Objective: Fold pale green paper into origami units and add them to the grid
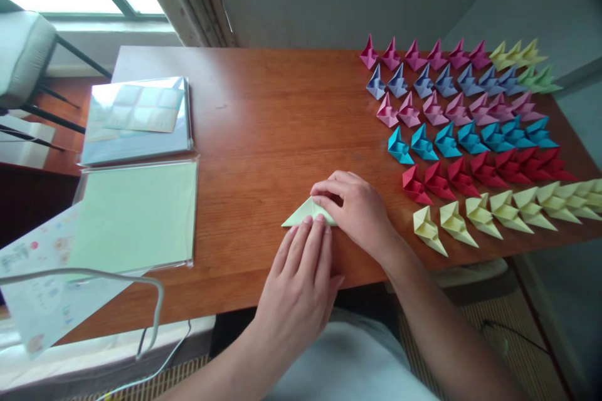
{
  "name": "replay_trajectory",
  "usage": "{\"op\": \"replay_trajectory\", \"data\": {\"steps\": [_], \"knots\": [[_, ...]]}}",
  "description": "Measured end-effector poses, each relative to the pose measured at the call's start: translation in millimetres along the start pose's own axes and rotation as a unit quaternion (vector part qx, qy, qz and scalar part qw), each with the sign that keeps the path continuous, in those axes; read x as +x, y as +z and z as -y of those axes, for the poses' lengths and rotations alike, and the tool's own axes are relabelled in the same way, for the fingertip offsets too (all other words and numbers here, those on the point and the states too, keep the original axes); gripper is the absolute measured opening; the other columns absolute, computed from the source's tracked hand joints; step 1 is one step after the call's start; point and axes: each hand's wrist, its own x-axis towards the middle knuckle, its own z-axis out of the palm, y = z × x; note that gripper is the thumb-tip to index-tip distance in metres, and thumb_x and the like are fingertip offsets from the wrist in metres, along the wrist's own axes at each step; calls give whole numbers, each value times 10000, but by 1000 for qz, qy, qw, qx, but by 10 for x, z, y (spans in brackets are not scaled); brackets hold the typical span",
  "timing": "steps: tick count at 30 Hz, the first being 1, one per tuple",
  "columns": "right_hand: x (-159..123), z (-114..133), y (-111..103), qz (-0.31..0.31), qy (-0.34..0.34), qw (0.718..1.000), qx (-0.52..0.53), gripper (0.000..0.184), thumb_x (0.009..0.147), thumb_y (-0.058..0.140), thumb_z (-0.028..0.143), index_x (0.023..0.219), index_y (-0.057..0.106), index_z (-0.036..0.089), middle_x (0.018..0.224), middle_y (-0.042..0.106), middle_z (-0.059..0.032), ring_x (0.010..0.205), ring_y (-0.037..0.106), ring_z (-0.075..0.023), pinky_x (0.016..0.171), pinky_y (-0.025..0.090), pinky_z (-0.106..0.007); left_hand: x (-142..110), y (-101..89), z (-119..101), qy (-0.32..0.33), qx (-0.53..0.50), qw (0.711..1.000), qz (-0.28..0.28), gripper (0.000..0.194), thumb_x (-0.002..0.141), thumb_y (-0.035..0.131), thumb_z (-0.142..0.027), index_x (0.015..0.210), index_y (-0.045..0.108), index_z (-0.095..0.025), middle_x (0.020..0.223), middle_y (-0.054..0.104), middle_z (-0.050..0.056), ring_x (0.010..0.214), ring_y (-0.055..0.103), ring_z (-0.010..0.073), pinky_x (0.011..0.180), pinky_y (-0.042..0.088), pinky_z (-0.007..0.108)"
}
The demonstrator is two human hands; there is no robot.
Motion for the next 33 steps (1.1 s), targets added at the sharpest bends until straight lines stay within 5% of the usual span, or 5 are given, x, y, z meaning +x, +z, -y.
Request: {"op": "replay_trajectory", "data": {"steps": [33], "knots": [[-11,0,-3,-7,-11,1000,6,109,914,679,179,881,756,249,874,698,6,871,624,-161,808,461,-284,61,35,22,-6,31,999,16,813,965,426,-629,1479,448,0,1520,481,256,1407,461,403,1177,329,505]]}}
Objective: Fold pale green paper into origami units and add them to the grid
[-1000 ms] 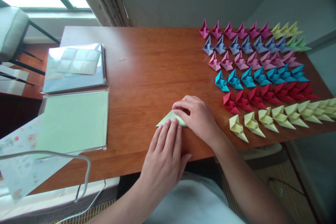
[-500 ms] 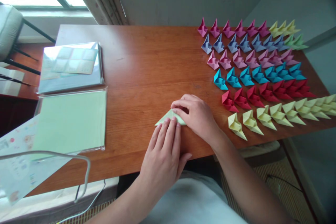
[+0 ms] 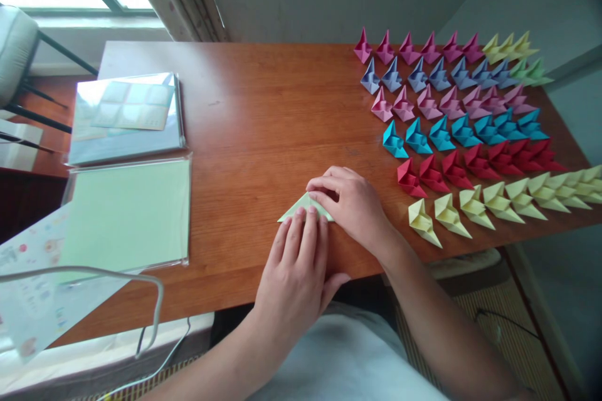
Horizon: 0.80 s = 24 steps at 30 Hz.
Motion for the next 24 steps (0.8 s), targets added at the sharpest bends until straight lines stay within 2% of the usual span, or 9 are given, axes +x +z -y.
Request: {"op": "replay_trajectory", "data": {"steps": [6,9,13,17,21,24], "knots": [[-7,-25,18,-5,-12,1000,1,94,914,684,185,898,756,243,870,696,2,858,616,-167,798,464,-294,47,-28,-84,-13,9,1000,27,934,848,492,-771,1510,431,-115,1528,447,287,1403,439,460,1137,356,563],[-6,-48,29,-10,-22,1000,5,90,921,678,193,905,754,239,876,695,-2,868,617,-175,805,472,-302,52,-36,-87,-15,7,999,29,949,833,502,-783,1506,437,-118,1532,442,286,1406,434,457,1145,344,562],[-48,-81,32,-20,-52,998,9,124,952,635,189,978,750,226,913,701,-17,904,621,-189,843,495,-315,25,-25,-20,-1,-8,1000,8,887,888,443,-750,1476,484,-88,1510,485,268,1397,457,432,1154,335,535],[-295,-94,30,-60,-96,993,-24,218,997,532,154,1094,726,167,988,702,-66,946,608,-210,890,508,-344,-5,-10,75,21,-19,1000,-13,871,927,401,-718,1450,509,-30,1520,488,242,1406,458,398,1178,310,494],[-690,-76,47,-92,-108,982,-126,288,986,503,108,1195,699,142,1118,703,-108,1024,595,-252,902,494,-396,-19,-19,114,35,-13,999,-9,842,958,391,-673,1456,493,-2,1547,460,217,1429,435,376,1198,277,469],[-882,-46,67,-76,-101,964,-232,366,984,519,128,1326,639,176,1295,673,-99,1099,573,-295,894,466,-447,-20,-42,135,41,-8,999,2,809,972,394,-643,1463,485,-6,1565,441,191,1442,422,359,1197,275,455]]}}
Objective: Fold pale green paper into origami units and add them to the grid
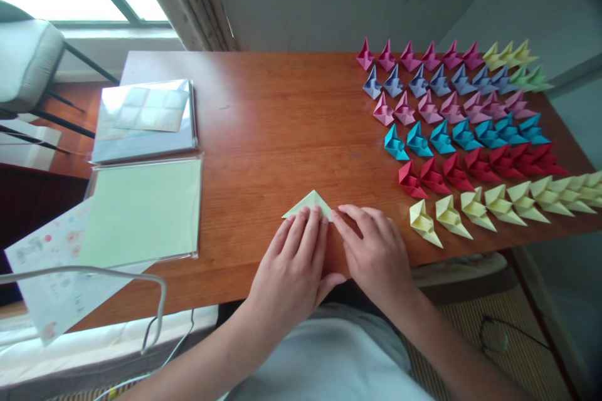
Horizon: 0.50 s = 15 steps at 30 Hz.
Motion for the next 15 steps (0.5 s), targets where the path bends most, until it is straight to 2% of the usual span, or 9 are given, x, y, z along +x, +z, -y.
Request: {"op": "replay_trajectory", "data": {"steps": [3,7,11,15], "knots": [[-38,39,-11,12,-6,998,-59,384,981,538,143,1351,625,196,1360,653,-79,1111,568,-301,862,456,-452,-24,-36,82,12,7,1000,1,779,980,409,-617,1462,488,-10,1571,435,169,1433,439,346,1199,267,440],[-7,53,-24,14,-13,997,-77,387,965,553,127,1338,635,195,1377,650,-70,1103,575,-296,836,461,-447,-144,-93,292,-7,41,999,-3,763,982,466,-556,1474,449,26,1585,401,196,1432,429,379,1199,251,481],[14,48,-37,9,-12,998,-63,375,953,555,105,1305,654,186,1361,660,-73,1098,581,-293,835,478,-444,-290,-139,443,-38,60,997,-6,754,984,481,-524,1514,389,3,1590,399,194,1433,424,390,1184,266,518],[73,10,-27,-1,1,1000,-8,277,963,576,158,1211,694,192,1288,689,-73,1080,593,-272,873,500,-426,-282,-173,459,-61,58,995,-46,695,970,531,-488,1464,456,-5,1523,498,210,1389,477,387,1141,345,518]]}}
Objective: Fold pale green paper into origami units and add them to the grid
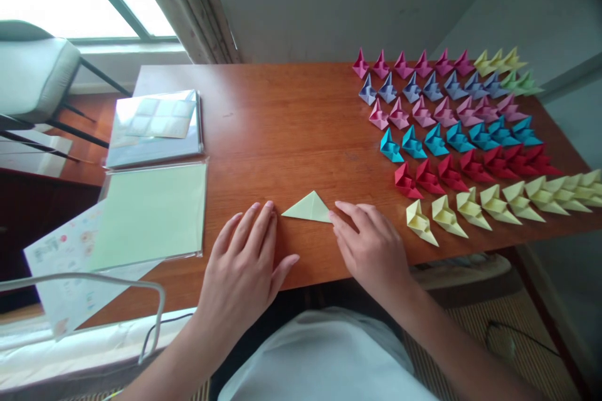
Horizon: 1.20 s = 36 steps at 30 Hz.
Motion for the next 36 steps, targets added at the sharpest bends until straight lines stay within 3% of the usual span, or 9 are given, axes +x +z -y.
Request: {"op": "replay_trajectory", "data": {"steps": [5,13,17,22,29,33,36], "knots": [[152,-68,24,6,15,997,71,119,952,638,245,1033,714,205,1172,700,-59,1040,606,-244,917,510,-391,205,10,-61,-11,-29,998,-61,488,954,589,-262,1407,525,-92,1422,613,155,1254,593,312,1031,490,428],[286,-194,59,-17,-35,994,103,148,995,570,215,988,718,206,1019,723,-58,943,634,-214,859,516,-352,566,79,-96,49,-103,993,-18,277,975,514,-184,1217,641,-140,1234,700,130,1050,664,261,896,579,394],[305,-190,136,-63,-18,983,170,183,998,540,166,1039,709,220,999,729,-57,926,670,-193,868,542,-338,637,69,-78,21,-137,990,-12,269,991,481,-181,1198,651,-155,1206,709,110,1002,676,247,875,577,380],[403,-72,141,-139,70,943,294,180,982,553,174,1068,698,235,1042,718,-67,992,693,-193,900,573,-349,661,63,-85,-56,-247,967,-24,271,997,502,-223,1221,646,-174,1211,713,98,1032,689,230,890,561,340],[523,41,109,-162,157,864,450,182,966,582,201,1124,664,241,1128,681,-72,1041,673,-199,892,599,-356,668,47,-95,-130,-463,877,2,322,979,545,-225,1284,636,-173,1231,700,114,1023,709,195,883,560,280],[533,71,65,-169,146,860,459,210,958,584,183,1138,670,246,1132,685,-67,1019,671,-195,875,597,-356,677,47,-110,-152,-601,782,57,418,973,579,-263,1386,572,-198,1357,639,139,998,721,200,859,584,291],[538,87,27,-168,135,865,453,239,950,584,167,1153,671,257,1135,691,-61,1018,673,-198,878,597,-363,703,43,-122,-165,-669,718,102,456,979,579,-289,1424,543,-196,1317,671,139,995,719,213,889,579,320]]}}
